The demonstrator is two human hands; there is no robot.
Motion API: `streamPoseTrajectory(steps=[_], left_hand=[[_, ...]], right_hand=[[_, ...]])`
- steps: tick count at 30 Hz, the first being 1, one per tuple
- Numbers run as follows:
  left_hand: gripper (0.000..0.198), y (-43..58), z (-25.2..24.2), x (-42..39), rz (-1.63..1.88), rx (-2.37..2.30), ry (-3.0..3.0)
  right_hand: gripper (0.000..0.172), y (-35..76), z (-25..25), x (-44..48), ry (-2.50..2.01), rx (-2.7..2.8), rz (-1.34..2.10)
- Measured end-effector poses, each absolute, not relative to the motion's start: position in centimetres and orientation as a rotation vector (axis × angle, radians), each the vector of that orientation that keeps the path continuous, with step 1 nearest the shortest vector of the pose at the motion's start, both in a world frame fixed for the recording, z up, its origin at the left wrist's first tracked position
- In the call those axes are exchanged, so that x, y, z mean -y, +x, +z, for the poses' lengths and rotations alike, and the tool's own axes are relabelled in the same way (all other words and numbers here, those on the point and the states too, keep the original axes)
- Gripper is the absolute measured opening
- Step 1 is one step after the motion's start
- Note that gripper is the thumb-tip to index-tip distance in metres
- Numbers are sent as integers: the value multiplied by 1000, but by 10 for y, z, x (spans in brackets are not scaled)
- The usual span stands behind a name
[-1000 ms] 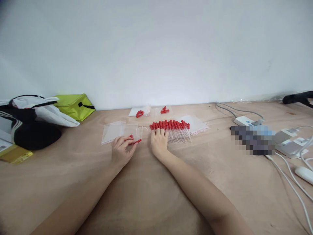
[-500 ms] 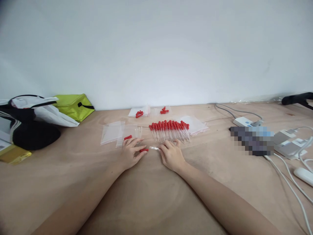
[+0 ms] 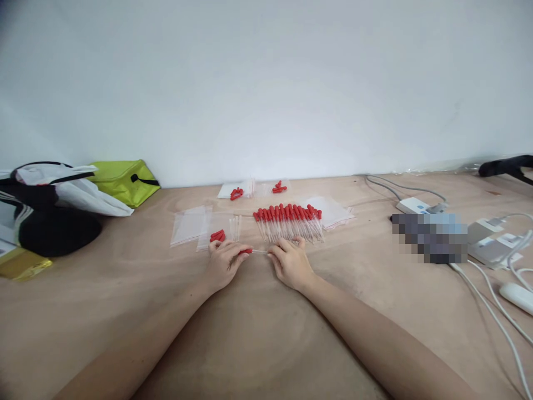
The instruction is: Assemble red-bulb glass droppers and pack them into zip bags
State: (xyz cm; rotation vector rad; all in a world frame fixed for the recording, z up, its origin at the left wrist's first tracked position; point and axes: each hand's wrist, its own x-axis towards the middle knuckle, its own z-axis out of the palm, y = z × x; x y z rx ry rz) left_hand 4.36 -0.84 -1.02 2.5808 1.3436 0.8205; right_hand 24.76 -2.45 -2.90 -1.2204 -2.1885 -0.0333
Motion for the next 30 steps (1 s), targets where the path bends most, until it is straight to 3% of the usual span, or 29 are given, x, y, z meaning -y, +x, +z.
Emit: streamPoseTrajectory(steps=[17,30], left_hand=[[18,44,-11,10,804,-1221,2477],[20,43,-10,10,852,-1179,2501]], right_hand=[[32,254,-25,14,-1063,2361,-18],[24,246,-24,22,-1084,2377,-156]])
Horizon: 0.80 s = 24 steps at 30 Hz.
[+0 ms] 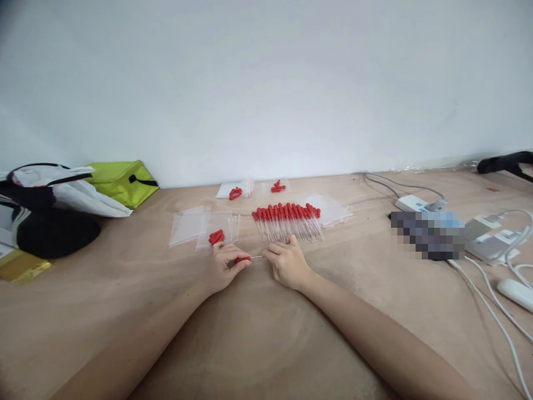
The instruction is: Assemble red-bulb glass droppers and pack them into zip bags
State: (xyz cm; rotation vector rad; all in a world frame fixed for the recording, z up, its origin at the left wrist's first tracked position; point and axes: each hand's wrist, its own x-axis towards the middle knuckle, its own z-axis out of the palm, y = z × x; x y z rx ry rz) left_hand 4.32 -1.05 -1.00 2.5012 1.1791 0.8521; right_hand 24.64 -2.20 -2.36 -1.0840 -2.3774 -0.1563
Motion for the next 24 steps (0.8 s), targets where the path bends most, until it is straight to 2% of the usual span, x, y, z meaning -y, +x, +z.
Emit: streamPoseTrajectory(steps=[16,24], left_hand=[[13,45,-10,10,776,-1140,2588],[16,37,-8,6,818,-1237,2647]], right_hand=[[22,235,-27,27,-1105,2333,-24],[19,232,-8,25,-1169,2426,-199]])
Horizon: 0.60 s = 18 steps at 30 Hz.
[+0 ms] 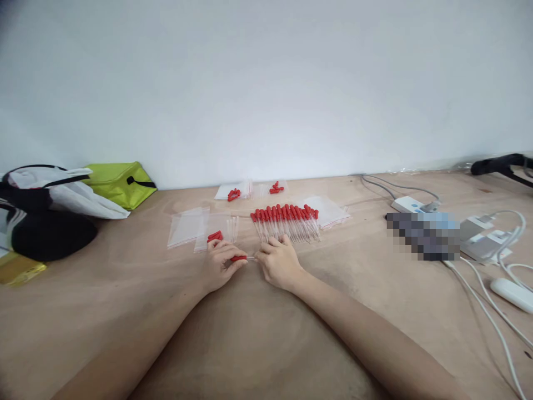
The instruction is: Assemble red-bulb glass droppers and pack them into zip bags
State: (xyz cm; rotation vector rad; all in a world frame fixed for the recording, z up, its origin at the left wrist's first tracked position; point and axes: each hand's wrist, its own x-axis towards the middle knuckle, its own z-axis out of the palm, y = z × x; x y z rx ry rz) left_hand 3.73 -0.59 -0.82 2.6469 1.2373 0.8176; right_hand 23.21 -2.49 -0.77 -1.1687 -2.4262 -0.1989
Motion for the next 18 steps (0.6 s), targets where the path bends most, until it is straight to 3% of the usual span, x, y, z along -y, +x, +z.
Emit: streamPoseTrajectory(steps=[2,6,11,18], left_hand=[[19,32,-7,4,894,-1319,2660],[43,20,-5,-2,1108,-1641,2544],[36,7,-14,-18,1194,-1941,2267],[35,1,-28,-30,1164,-1907,2200]], right_hand=[[20,230,-2,21,-1214,2455,-214],[21,219,0,2,-1445,2249,-53],[25,192,-3,-27,-1743,1888,133],[17,162,-7,-44,-1931,1746,111]])
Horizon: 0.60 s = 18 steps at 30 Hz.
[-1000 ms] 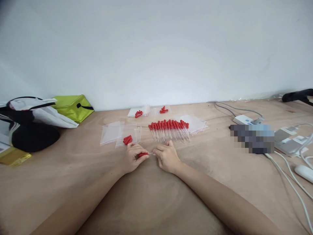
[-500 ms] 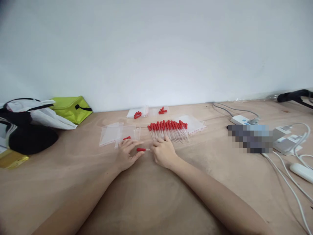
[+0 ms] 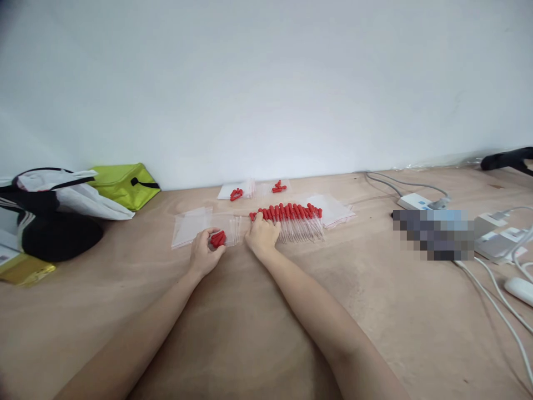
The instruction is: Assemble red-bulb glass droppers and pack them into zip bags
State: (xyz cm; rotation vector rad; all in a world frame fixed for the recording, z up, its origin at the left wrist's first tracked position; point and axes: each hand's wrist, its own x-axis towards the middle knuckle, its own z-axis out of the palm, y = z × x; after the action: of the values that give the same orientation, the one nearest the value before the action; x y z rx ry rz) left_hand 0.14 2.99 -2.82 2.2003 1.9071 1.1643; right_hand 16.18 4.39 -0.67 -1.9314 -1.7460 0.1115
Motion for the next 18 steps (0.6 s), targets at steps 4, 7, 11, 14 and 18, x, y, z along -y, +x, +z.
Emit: streamPoseTrajectory(steps=[4,7,11,14,18], left_hand=[[33,2,-28,-31,1098,-1934,2192],[30,3,-26,-31,1034,-1908,2202],[29,4,-23,-30,982,-1787,2260],[31,5,-23,-29,990,-1707,2293],[31,6,-25,-29,1088,-1686,2251]], right_hand=[[15,156,-9,-47,-1937,1762,108],[16,154,-10,-49,-1972,1766,119],[17,156,-11,-49,-1976,1779,105],[17,158,-12,-48,-1954,1778,87],[20,156,-10,-46,-1882,1812,52]])
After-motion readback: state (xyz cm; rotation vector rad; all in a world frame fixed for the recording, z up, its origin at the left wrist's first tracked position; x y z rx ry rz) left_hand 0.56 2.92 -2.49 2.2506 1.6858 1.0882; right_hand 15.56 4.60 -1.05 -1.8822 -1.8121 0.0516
